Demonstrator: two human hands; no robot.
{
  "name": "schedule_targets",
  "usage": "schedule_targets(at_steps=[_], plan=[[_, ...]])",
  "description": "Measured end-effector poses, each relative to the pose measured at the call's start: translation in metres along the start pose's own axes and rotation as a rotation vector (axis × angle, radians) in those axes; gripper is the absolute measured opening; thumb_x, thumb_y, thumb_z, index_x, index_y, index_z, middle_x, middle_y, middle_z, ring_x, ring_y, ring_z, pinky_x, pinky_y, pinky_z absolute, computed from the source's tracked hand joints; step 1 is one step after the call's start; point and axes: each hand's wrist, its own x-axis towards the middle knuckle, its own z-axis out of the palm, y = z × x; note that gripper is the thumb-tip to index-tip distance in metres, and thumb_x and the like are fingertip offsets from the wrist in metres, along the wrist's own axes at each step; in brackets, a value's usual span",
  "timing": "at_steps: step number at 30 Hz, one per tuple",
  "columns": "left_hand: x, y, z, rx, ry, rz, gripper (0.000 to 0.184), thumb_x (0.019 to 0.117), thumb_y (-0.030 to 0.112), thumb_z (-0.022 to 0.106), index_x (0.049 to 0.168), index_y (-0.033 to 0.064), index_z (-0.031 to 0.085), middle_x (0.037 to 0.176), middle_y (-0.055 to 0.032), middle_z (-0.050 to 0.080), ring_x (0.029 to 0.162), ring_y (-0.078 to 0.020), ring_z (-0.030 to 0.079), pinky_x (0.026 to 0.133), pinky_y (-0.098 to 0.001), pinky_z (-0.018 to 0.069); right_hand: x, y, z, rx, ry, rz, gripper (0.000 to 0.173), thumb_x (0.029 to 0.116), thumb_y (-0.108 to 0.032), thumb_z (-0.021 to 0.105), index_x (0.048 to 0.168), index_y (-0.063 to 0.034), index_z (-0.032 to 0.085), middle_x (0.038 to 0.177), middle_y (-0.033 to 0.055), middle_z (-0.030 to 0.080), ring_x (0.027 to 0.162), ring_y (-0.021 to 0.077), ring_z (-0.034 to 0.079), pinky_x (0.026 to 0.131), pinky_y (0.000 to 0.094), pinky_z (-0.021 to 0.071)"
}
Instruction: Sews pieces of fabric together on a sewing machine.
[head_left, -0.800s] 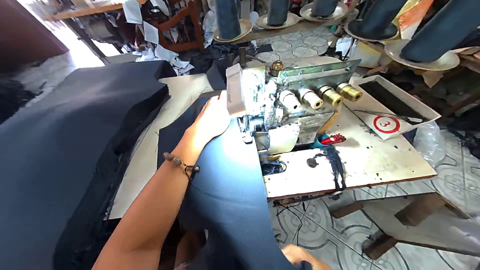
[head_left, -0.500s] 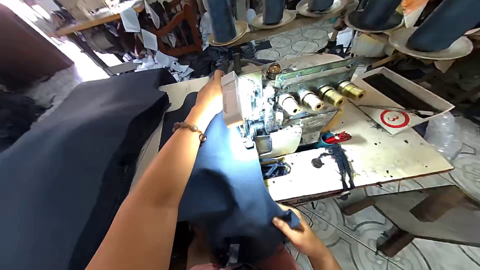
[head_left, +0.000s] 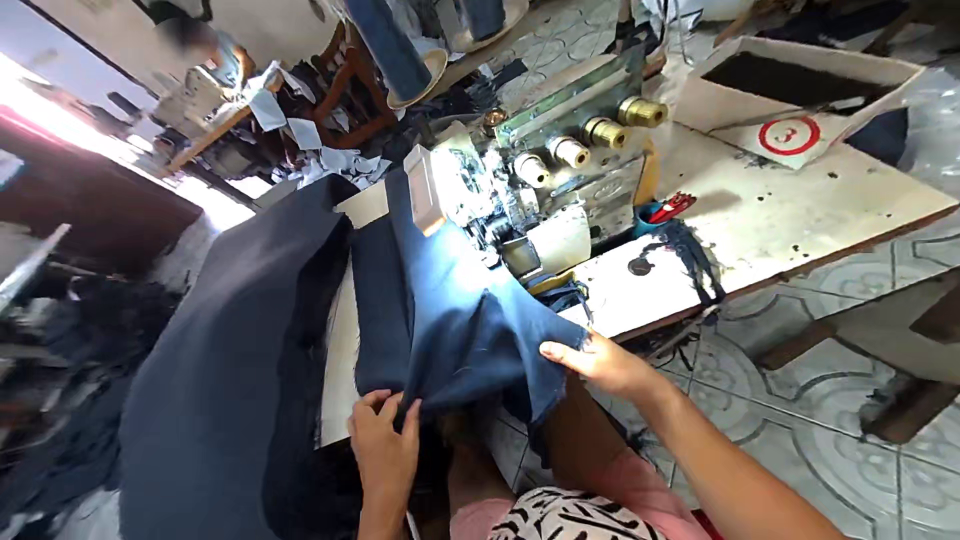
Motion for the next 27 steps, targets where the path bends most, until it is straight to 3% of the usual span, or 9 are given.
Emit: schedule_targets(at_steps=[2,5,12,17,20,23,24,25,27], plan=[[0.018,0.002,-0.028,0.103,-0.074,0.022,0.018,0.0915,0.012,0.069,0.097,-0.0039,0.077,0.100,-0.0302,0.065,0.092,-0.0503,0.064,0.079,-0.0673,0.0506,0.002,-0.003,-0.003,0.065,-0.066,0.024,0.010,0.1032,-0.015,0.050,0.105,-0.0135,0.061,0.080,-0.0097,0.069,0.061,-0.0018,0.063,0.054,0.0159,0.0550],[0.086,0.017,-0.063,0.231,-0.210,-0.032,0.026,0.1023,0.017,0.058,0.108,-0.0038,0.073,0.093,-0.0303,0.070,0.087,-0.0521,0.069,0.074,-0.0732,0.0501,0.012,-0.003,0.012,0.317,-0.043,0.034,0.016,0.1063,-0.015,0.043,0.100,-0.0144,0.058,0.067,-0.0077,0.062,0.046,-0.0025,0.049,0.044,0.0130,0.0419],[0.257,0.050,-0.053,0.208,-0.239,-0.143,0.036,0.1082,0.017,0.041,0.134,-0.0035,0.054,0.114,-0.0371,0.064,0.109,-0.0590,0.061,0.088,-0.0768,0.0449,0.057,-0.018,0.076,0.695,0.062,-0.018,0.042,0.1119,-0.022,0.028,0.081,-0.0117,0.054,0.053,-0.0065,0.051,0.043,0.0012,0.043,0.045,0.0171,0.0379],[0.326,0.056,-0.014,-0.109,-0.255,0.006,0.046,0.1109,0.017,0.039,0.150,-0.0036,0.029,0.138,-0.0325,0.054,0.128,-0.0431,0.057,0.106,-0.0600,0.0445,0.068,-0.015,0.067,0.283,-0.082,-0.133,0.036,0.1082,-0.014,0.030,0.104,-0.0011,0.063,0.061,-0.0059,0.056,0.048,0.0009,0.051,0.046,0.0163,0.0447],[0.300,0.045,-0.024,-0.147,-0.413,0.159,0.081,0.1080,0.023,0.049,0.164,0.0097,-0.008,0.162,-0.0271,0.031,0.144,-0.0378,0.044,0.117,-0.0562,0.0375,0.049,0.004,0.039,-0.291,0.031,-0.394,0.026,0.1045,-0.011,0.048,0.101,-0.0001,0.071,0.075,-0.0025,0.064,0.064,-0.0010,0.058,0.061,0.0156,0.0494],[0.192,0.047,-0.067,0.187,-0.662,0.139,0.099,0.0929,0.050,0.070,0.165,0.0093,0.015,0.125,-0.0330,0.063,0.102,-0.0501,0.067,0.084,-0.0702,0.0530,0.023,0.023,-0.004,-0.946,0.163,-0.584,0.030,0.0998,-0.040,0.060,0.103,-0.0147,0.077,0.098,0.0028,0.073,0.097,0.0175,0.067,0.086,0.0391,0.0541],[0.151,0.055,-0.074,0.275,-0.846,0.076,0.107,0.0846,0.057,0.077,0.164,0.0075,0.023,0.128,-0.0355,0.062,0.104,-0.0542,0.066,0.085,-0.0720,0.0521,0.017,0.026,-0.016,-1.101,0.159,-0.586,0.034,0.1003,-0.045,0.056,0.108,-0.0185,0.077,0.107,0.0037,0.073,0.106,0.0228,0.067,0.092,0.0468,0.0529],[0.114,0.060,-0.070,0.346,-1.024,0.012,0.119,0.0759,0.059,0.084,0.163,0.0060,0.023,0.141,-0.0387,0.052,0.112,-0.0583,0.062,0.089,-0.0713,0.0516,0.014,0.028,-0.027,-1.206,0.135,-0.591,0.035,0.1022,-0.044,0.052,0.114,-0.0215,0.076,0.114,0.0036,0.072,0.113,0.0245,0.066,0.096,0.0501,0.0513],[0.082,0.056,-0.049,0.417,-1.230,-0.117,0.141,0.0664,0.051,0.094,0.166,0.0070,0.005,0.163,-0.0408,0.005,0.137,-0.0680,0.033,0.102,-0.0738,0.0420,0.019,0.030,-0.038,-1.320,0.072,-0.615,0.036,0.1055,-0.038,0.045,0.121,-0.0221,0.073,0.118,0.0041,0.071,0.115,0.0245,0.067,0.099,0.0509,0.0516]])
